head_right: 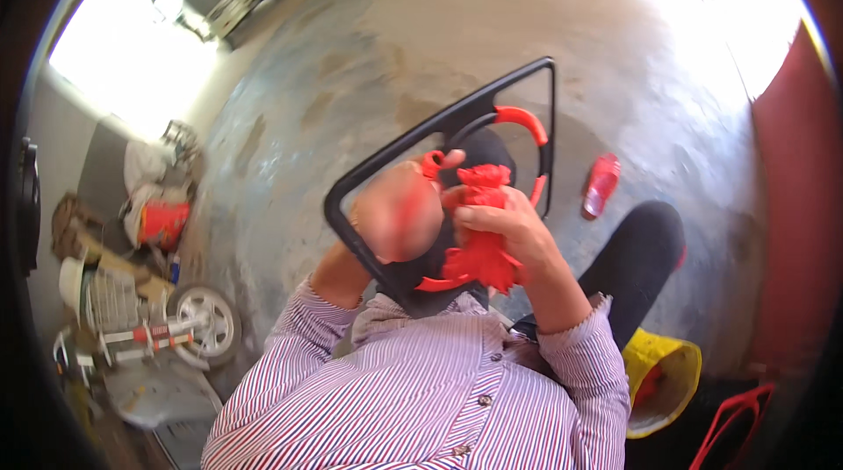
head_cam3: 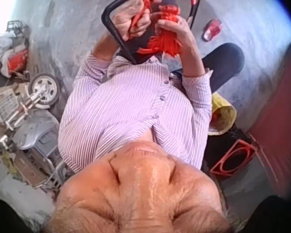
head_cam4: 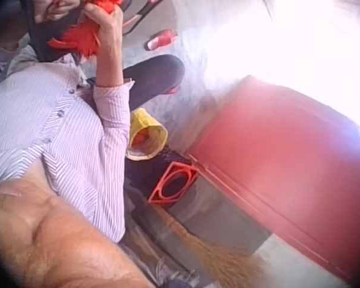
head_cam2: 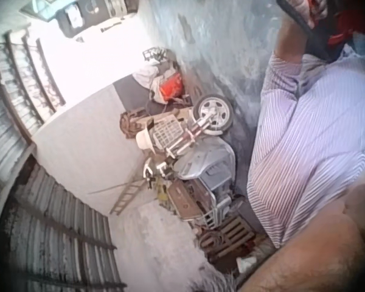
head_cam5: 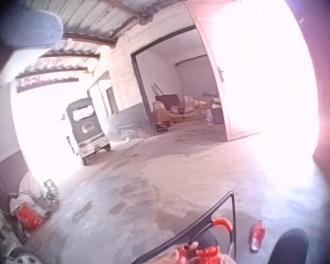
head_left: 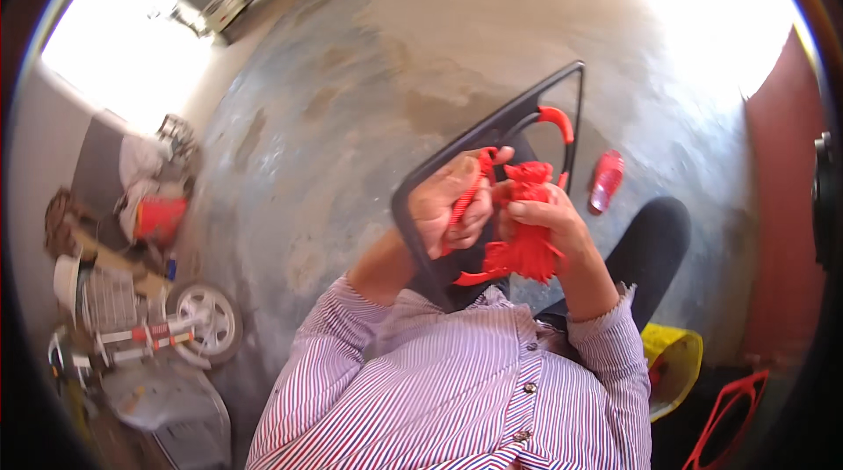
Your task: Winding red plastic rope around a black plastic triangular frame.
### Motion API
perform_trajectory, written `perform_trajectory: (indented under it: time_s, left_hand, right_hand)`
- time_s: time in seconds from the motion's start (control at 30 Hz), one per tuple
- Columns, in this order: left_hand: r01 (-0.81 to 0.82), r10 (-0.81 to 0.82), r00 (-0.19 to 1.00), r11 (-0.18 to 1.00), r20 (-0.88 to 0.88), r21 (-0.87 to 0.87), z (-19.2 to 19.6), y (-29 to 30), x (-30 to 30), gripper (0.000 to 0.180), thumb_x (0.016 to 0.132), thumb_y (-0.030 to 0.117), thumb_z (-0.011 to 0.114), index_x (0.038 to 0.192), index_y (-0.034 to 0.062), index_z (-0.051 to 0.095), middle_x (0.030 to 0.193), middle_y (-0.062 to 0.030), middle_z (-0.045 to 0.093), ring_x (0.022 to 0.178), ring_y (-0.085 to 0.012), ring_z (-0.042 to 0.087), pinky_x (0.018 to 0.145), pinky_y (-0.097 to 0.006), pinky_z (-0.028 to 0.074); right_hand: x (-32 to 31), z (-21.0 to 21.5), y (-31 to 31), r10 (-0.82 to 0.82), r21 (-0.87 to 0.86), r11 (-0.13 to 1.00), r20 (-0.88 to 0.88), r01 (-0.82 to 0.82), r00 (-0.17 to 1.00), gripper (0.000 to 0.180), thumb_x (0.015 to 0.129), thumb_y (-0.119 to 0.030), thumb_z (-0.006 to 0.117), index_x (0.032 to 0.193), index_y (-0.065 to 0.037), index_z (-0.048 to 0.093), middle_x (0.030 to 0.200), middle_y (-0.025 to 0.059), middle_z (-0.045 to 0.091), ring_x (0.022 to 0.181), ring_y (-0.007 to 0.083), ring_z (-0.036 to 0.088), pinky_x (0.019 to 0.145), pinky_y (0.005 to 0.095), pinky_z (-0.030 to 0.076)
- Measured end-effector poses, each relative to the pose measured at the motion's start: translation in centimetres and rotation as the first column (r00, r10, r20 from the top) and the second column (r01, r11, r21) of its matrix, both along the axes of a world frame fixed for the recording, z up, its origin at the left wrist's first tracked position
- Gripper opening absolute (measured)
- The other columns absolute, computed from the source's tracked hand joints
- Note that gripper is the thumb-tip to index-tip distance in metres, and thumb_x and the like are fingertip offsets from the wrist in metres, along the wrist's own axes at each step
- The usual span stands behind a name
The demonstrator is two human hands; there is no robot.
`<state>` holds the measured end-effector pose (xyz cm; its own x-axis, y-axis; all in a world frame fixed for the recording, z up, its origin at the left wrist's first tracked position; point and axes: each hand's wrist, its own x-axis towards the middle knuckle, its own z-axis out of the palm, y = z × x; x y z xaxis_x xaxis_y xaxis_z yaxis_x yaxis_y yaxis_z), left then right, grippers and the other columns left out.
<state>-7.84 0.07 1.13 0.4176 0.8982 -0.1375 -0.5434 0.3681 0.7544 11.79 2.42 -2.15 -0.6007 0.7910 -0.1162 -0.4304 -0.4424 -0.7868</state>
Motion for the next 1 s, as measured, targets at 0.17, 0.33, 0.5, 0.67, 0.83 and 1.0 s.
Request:
perform_trajectory:
  time_s: [0.17,0.33,0.5,0.67,0.83,1.0]
  left_hand:
    - [0.105,-0.139,0.982,0.966,0.130,0.235,-4.5,0.3,-1.4,0.064,0.101,0.041,0.051,0.152,0.0100,0.027,0.055,-0.0038,0.043,0.037,-0.0105,0.038,0.035,-0.024,0.031]
    - [-0.067,0.064,0.997,0.996,0.048,0.052,-1.1,-2.4,-1.1,0.052,0.101,0.048,0.050,0.139,0.0133,0.045,0.053,0.0011,0.041,0.036,-0.0067,0.031,0.035,-0.023,0.024]
    - [-0.108,0.108,0.994,0.985,0.004,0.133,0.2,-3.1,-2.5,0.049,0.101,0.050,0.049,0.130,0.0101,0.051,0.053,0.0011,0.042,0.038,-0.0062,0.030,0.035,-0.024,0.021]
    - [-0.103,0.092,0.992,0.985,0.084,0.140,-1.4,-2.6,-2.9,0.050,0.101,0.050,0.050,0.130,0.0101,0.051,0.053,0.0013,0.042,0.038,-0.0066,0.029,0.035,-0.025,0.020]
    - [-0.069,0.043,0.989,0.982,0.144,0.177,-1.6,-2.9,-3.4,0.042,0.100,0.050,0.051,0.102,0.0090,0.056,0.051,-0.0001,0.040,0.037,-0.0084,0.029,0.034,-0.026,0.020]
    - [-0.140,0.116,0.983,0.973,0.140,0.182,-1.3,-3.5,-5.5,0.045,0.100,0.051,0.052,0.092,0.0071,0.055,0.050,0.0000,0.038,0.037,-0.0094,0.030,0.034,-0.026,0.021]
  right_hand:
    - [-2.2,-0.1,-1.1,0.111,0.062,0.992,-0.074,-0.107,0.991,0.036,0.078,-0.019,0.070,0.105,0.003,0.059,0.077,0.0075,0.062,0.068,0.0163,0.061,0.061,0.0288,0.047]
    - [-2.9,-1.2,-0.8,0.088,0.120,0.990,-0.099,-0.076,0.991,0.028,0.075,-0.013,0.066,0.097,0.001,0.056,0.073,0.0090,0.059,0.062,0.0189,0.058,0.061,0.0312,0.047]
    - [-4.0,1.0,-0.2,0.050,0.186,0.982,-0.216,-0.009,0.975,0.031,0.079,-0.009,0.061,0.107,0.002,0.055,0.069,0.0077,0.052,0.058,0.0178,0.049,0.059,0.0327,0.044]
    - [-3.7,3.2,1.6,-0.022,0.198,0.975,-0.363,0.100,0.931,0.026,0.087,-0.009,0.057,0.111,-0.001,0.054,0.076,0.0028,0.047,0.064,0.0134,0.042,0.064,0.0290,0.041]
    - [-5.3,4.4,2.2,0.009,0.230,0.968,-0.442,0.103,0.897,0.016,0.094,-0.014,0.057,0.106,-0.003,0.055,0.077,0.0011,0.042,0.068,0.0111,0.039,0.064,0.0269,0.036]
    - [-5.2,1.2,3.0,-0.059,0.099,0.990,-0.376,0.103,0.925,0.024,0.089,-0.008,0.058,0.113,-0.002,0.055,0.081,0.0000,0.043,0.067,0.0113,0.036,0.064,0.0274,0.035]
